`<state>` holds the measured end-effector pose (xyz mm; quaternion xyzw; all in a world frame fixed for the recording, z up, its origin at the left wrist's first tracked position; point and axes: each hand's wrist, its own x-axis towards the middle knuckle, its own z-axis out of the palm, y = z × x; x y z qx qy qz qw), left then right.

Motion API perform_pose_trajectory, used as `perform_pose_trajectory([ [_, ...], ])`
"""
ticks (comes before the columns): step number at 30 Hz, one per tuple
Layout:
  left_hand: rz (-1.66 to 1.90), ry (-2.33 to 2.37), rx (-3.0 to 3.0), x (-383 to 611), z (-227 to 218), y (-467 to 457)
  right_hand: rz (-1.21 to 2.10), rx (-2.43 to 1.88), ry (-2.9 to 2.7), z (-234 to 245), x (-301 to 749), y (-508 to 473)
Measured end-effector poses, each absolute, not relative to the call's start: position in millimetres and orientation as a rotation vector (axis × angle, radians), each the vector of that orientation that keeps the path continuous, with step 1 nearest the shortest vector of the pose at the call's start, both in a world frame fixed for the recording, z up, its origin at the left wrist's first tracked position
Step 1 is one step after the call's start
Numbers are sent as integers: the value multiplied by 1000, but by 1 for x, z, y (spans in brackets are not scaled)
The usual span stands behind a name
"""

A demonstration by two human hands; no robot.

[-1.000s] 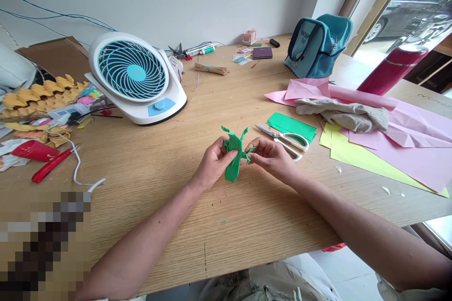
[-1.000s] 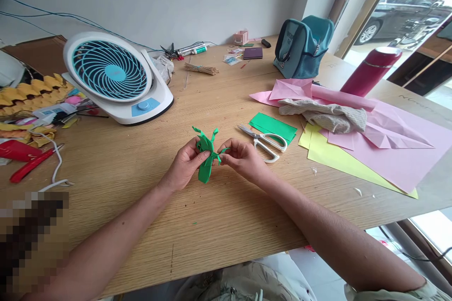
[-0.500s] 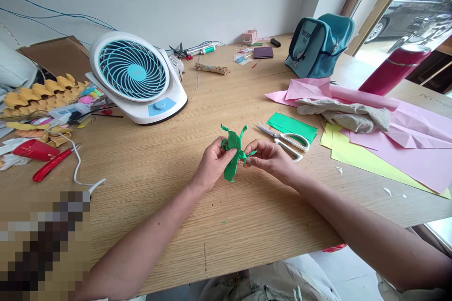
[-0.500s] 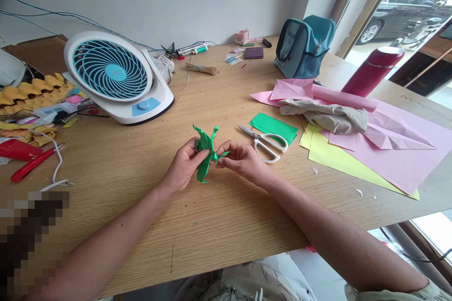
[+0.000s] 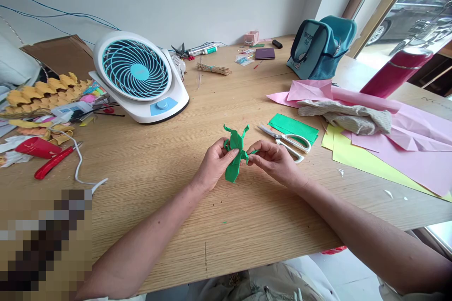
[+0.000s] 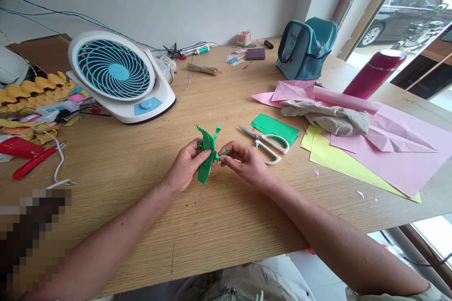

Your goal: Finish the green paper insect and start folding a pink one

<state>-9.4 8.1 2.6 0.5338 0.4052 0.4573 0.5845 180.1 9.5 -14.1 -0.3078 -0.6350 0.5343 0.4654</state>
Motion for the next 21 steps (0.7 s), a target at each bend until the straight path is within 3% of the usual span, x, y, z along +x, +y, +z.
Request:
perform_pose_trajectory([
  [9,1136,1026,1397,-8,6,5,1522,-762,-1409,-16,177,12],
  [17,1051,1070,1329,-7,8,4,701,-762,-1936,-9,184,6],
  [21,1038,1028,1318,-6,11,2,588,-682,-2013,-7,186,7],
])
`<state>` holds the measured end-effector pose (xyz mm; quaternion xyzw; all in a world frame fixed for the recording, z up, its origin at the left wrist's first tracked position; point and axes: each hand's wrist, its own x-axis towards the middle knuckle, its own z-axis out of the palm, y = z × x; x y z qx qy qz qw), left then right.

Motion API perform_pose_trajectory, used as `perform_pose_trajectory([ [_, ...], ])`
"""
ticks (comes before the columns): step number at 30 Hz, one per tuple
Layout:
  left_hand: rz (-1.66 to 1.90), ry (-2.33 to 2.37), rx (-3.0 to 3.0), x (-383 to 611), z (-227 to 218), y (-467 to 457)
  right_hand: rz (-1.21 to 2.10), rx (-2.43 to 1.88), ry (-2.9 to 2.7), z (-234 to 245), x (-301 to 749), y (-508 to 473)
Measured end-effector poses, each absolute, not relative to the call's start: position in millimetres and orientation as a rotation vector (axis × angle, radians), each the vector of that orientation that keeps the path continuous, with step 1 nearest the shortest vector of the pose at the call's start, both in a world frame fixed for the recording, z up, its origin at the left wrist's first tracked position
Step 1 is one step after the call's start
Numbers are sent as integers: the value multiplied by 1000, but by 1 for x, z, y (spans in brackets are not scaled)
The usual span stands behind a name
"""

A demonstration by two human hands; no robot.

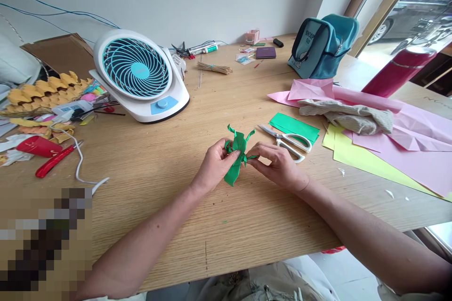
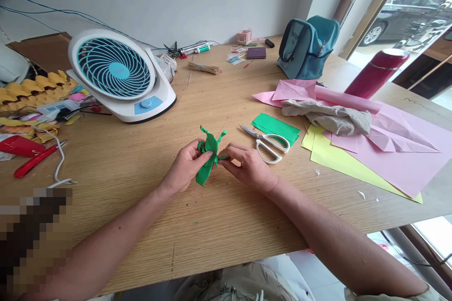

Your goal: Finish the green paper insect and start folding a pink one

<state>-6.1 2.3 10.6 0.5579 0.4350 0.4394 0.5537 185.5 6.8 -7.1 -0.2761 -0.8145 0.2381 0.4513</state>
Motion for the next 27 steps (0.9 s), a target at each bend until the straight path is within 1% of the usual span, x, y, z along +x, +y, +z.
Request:
perform_pose_trajectory([
  [4,1029,1045,1359,-7,9,2,702,-736,-2039,-5,187,8],
  [8,1023,1041,1358,-8,6,3,905,-826,-1962,-6,187,9],
  [13,1018,1060,1395,-8,1,4,1423,-855,-1643,-16,182,10],
  [15,1021,1071,1405,-8,0,4,1562,-854,-1524,-16,179,11],
  [22,1055,1083,1273,-4,4,2,1781,-852,-1232,-12,176,8],
  [27,1043,1064,1075,-1,7,-2,1834,-824,-1079,-10,172,4],
])
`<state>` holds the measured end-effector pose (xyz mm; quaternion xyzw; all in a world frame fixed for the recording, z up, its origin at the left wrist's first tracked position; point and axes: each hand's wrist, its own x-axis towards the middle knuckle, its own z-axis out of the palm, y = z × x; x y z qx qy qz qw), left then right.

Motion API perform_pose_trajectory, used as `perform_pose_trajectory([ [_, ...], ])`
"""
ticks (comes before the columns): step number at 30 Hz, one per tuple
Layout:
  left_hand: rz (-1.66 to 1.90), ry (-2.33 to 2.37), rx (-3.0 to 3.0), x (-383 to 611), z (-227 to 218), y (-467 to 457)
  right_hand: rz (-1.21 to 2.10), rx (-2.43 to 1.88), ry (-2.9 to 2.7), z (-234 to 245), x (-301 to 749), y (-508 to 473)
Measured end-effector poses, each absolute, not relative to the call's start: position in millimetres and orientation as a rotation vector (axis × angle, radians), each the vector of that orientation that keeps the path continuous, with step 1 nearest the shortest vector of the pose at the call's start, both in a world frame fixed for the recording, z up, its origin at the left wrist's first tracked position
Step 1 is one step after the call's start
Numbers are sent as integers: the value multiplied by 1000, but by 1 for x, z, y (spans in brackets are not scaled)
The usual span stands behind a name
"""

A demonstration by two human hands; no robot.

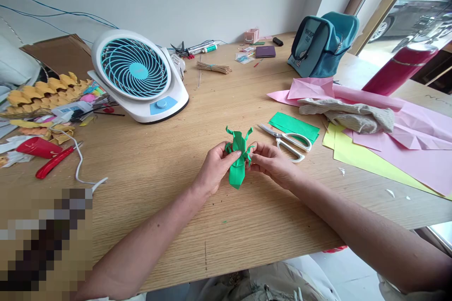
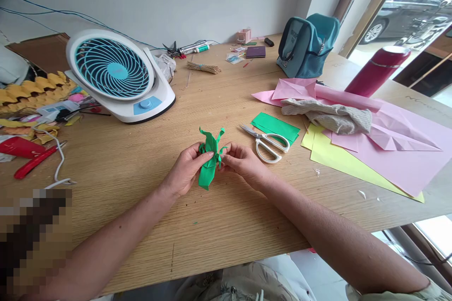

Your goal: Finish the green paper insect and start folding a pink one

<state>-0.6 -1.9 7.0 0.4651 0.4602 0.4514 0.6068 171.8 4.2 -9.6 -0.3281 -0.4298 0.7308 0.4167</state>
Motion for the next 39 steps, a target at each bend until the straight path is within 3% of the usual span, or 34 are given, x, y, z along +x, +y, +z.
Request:
perform_pose_trajectory([
  [15,1145,1089,1202,6,-3,-6,1789,-919,-935,-1,162,-5],
  [39,1138,1041,1040,-1,3,1,1480,-829,-1356,-22,173,11],
])
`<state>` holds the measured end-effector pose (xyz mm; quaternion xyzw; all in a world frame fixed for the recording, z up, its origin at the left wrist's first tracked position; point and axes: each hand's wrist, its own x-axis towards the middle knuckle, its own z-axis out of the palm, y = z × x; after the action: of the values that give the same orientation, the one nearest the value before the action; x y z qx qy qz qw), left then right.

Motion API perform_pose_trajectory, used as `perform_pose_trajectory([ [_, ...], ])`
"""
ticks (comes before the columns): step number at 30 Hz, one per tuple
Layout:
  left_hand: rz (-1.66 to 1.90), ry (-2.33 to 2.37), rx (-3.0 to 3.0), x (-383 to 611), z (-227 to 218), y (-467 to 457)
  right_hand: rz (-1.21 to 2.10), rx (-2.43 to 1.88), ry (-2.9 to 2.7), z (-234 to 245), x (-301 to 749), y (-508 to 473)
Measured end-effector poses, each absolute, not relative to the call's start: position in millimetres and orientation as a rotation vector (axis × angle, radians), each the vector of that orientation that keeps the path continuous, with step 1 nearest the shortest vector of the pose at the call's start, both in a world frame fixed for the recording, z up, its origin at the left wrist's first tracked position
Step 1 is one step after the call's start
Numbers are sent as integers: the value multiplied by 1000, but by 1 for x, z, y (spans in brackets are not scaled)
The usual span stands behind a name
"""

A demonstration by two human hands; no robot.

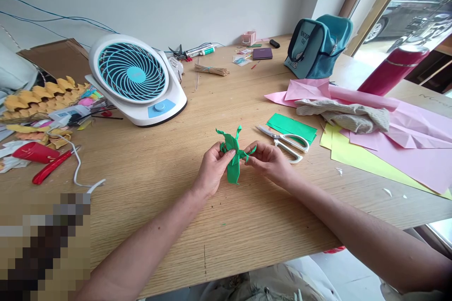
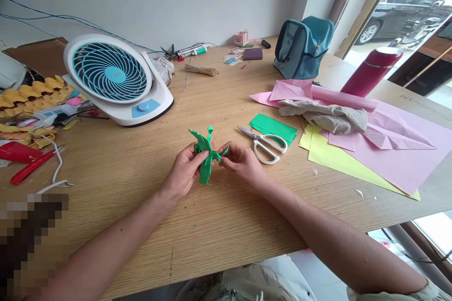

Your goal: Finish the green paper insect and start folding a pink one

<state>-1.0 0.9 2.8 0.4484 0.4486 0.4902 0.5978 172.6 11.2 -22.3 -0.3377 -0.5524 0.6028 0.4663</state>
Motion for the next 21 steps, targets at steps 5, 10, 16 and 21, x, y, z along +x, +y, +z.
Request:
perform_pose_trajectory([
  [5,1154,1048,1099,-2,-1,2,1422,-853,-1413,-21,177,15],
  [10,1161,1014,1166,-1,-2,2,1518,-889,-1321,-17,178,16],
  [16,1158,1024,1164,-1,-4,2,1669,-955,-1172,-10,176,11],
  [21,1139,1040,1167,1,-4,2,1687,-1016,-1165,-12,175,11],
])
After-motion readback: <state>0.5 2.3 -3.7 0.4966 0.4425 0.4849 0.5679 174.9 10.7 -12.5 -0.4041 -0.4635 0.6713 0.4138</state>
